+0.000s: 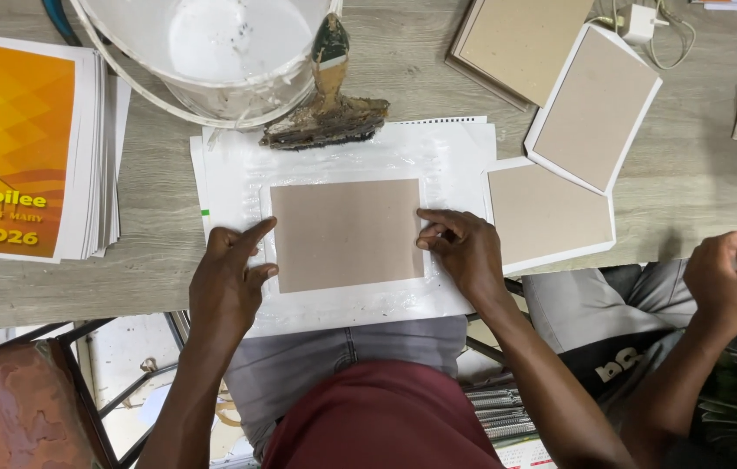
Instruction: Applying glue to a surface using a brush and attaching square cardboard pieces to it.
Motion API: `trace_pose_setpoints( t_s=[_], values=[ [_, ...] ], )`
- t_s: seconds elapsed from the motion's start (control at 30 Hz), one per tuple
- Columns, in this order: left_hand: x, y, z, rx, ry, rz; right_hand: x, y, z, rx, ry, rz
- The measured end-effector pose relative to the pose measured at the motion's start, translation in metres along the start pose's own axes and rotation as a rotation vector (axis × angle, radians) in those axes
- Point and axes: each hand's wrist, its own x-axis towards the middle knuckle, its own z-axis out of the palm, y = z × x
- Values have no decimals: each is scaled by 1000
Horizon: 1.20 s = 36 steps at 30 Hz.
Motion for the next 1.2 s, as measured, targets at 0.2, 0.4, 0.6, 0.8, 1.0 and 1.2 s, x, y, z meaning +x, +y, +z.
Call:
trace_pose_setpoints(
  t_s=[0.2,0.4,0.6,0.8,1.0,1.2],
  values=[
    [-1,0,0,-4,15,11,-1,-2,-2,-56,-18,-40],
    [-3,-5,1,-8,14,27,-2,-7,-1,-70,-38,-72],
    [-2,-6,0,18,-21,49,3,2,-1,-190,-17,-146],
    [-4,-2,-5,36,-61,52,6,8,-1,-233,-45,-159],
    [-4,0,-8,62,-71,70,3,9,0,-255,-33,-203],
    [-4,17,-3,253,-45,135,4,-17,1,-543,-49,-325]
  ],
)
